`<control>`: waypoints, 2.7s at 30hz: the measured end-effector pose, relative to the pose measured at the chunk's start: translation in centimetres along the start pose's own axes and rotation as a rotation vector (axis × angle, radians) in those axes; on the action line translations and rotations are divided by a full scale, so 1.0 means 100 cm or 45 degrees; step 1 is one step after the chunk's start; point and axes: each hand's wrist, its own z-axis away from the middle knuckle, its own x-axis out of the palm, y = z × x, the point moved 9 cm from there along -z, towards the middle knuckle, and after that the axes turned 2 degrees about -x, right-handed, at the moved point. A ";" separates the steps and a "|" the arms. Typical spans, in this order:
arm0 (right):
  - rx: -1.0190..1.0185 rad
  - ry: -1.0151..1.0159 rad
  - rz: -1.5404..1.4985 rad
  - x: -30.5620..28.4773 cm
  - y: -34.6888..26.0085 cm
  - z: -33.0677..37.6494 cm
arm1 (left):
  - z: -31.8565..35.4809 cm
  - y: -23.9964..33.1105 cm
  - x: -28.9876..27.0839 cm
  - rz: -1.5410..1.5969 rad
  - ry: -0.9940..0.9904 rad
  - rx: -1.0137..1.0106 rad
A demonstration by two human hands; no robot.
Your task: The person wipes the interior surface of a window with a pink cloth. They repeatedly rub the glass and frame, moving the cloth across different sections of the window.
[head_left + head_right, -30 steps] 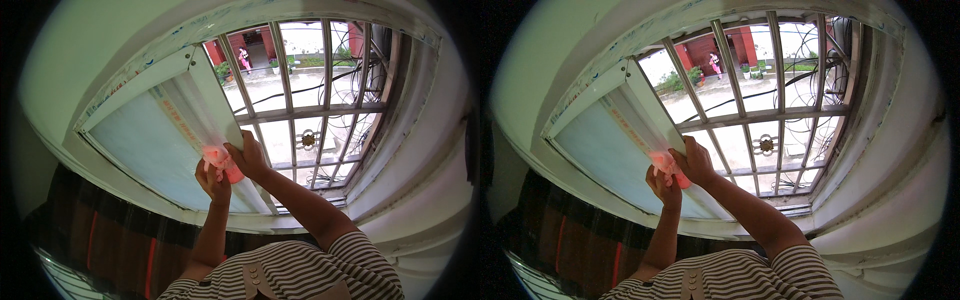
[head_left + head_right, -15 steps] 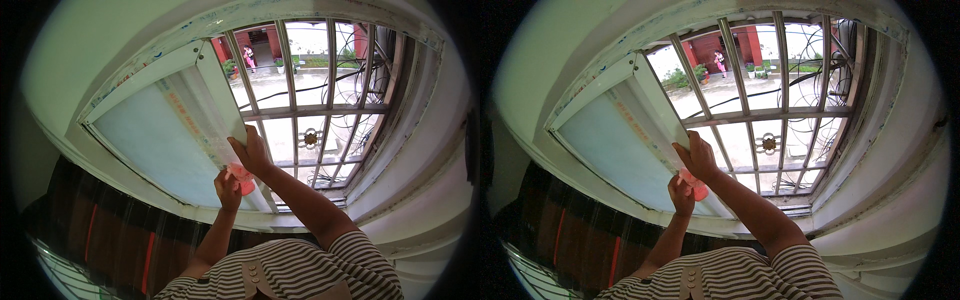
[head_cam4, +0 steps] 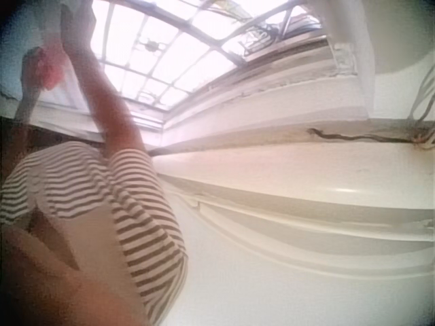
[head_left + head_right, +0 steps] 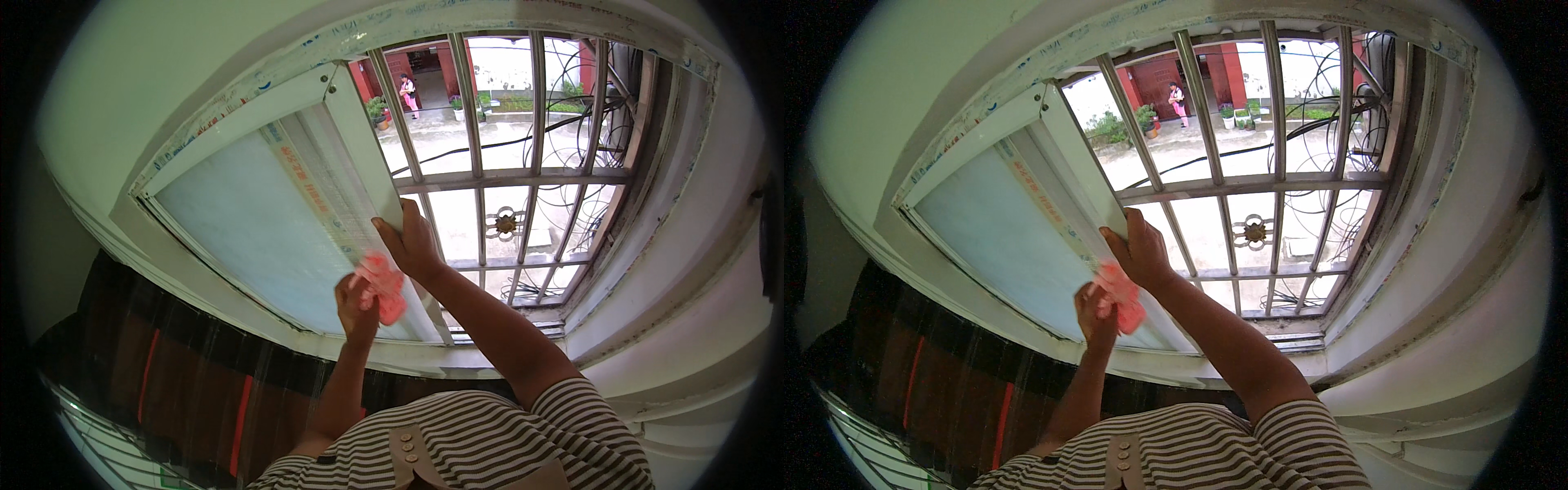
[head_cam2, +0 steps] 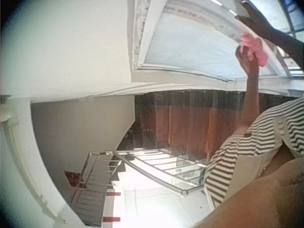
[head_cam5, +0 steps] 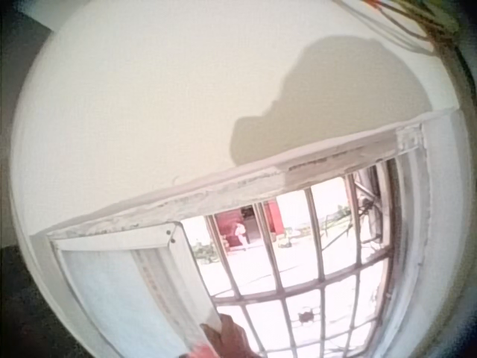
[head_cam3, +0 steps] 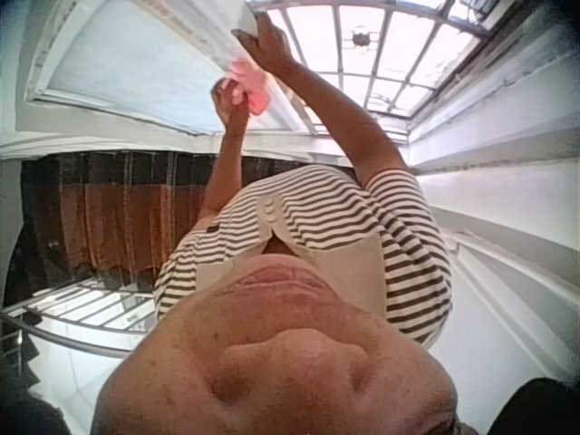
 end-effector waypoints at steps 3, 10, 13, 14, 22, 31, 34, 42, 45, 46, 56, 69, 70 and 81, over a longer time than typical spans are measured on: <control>-0.007 0.024 0.029 -0.002 0.000 0.001 | -0.037 0.012 -0.034 0.007 0.219 0.058; 0.027 0.010 -0.022 0.001 0.003 0.001 | -0.088 0.023 -0.046 0.152 0.361 0.021; 0.057 0.000 -0.043 0.003 0.005 0.002 | -0.086 0.024 -0.039 0.114 0.373 0.028; 0.054 0.006 -0.036 0.002 0.005 0.001 | -0.085 0.025 -0.039 0.101 0.385 0.043; 0.052 0.006 -0.011 0.004 0.012 0.002 | -0.087 0.024 -0.034 0.124 0.329 -0.066; 0.026 0.004 -0.049 0.003 0.005 0.000 | -0.094 0.039 -0.035 -0.001 0.332 -0.037; 0.036 -0.003 -0.034 0.003 0.005 0.001 | -0.099 0.042 -0.037 -0.025 0.349 0.037; 0.027 -0.005 -0.040 0.000 0.001 -0.001 | -0.141 0.082 -0.049 -0.144 0.452 0.275; 0.027 0.001 -0.030 0.001 0.001 -0.001 | -0.152 0.083 -0.052 -0.083 0.502 0.327; 0.026 0.005 -0.026 0.002 0.002 -0.001 | -0.155 0.086 -0.053 -0.071 0.513 0.335; -0.014 0.019 -0.028 0.001 0.000 -0.001 | -0.157 0.092 -0.046 -0.018 0.664 0.340; 0.009 -0.009 -0.027 0.002 0.004 0.001 | -0.095 0.074 -0.004 0.013 0.504 0.149; 0.029 -0.009 -0.032 0.002 0.005 0.001 | -0.093 0.074 -0.004 0.047 0.515 0.136; 0.050 -0.021 -0.010 0.002 0.010 0.003 | -0.079 0.074 0.001 0.147 0.451 0.085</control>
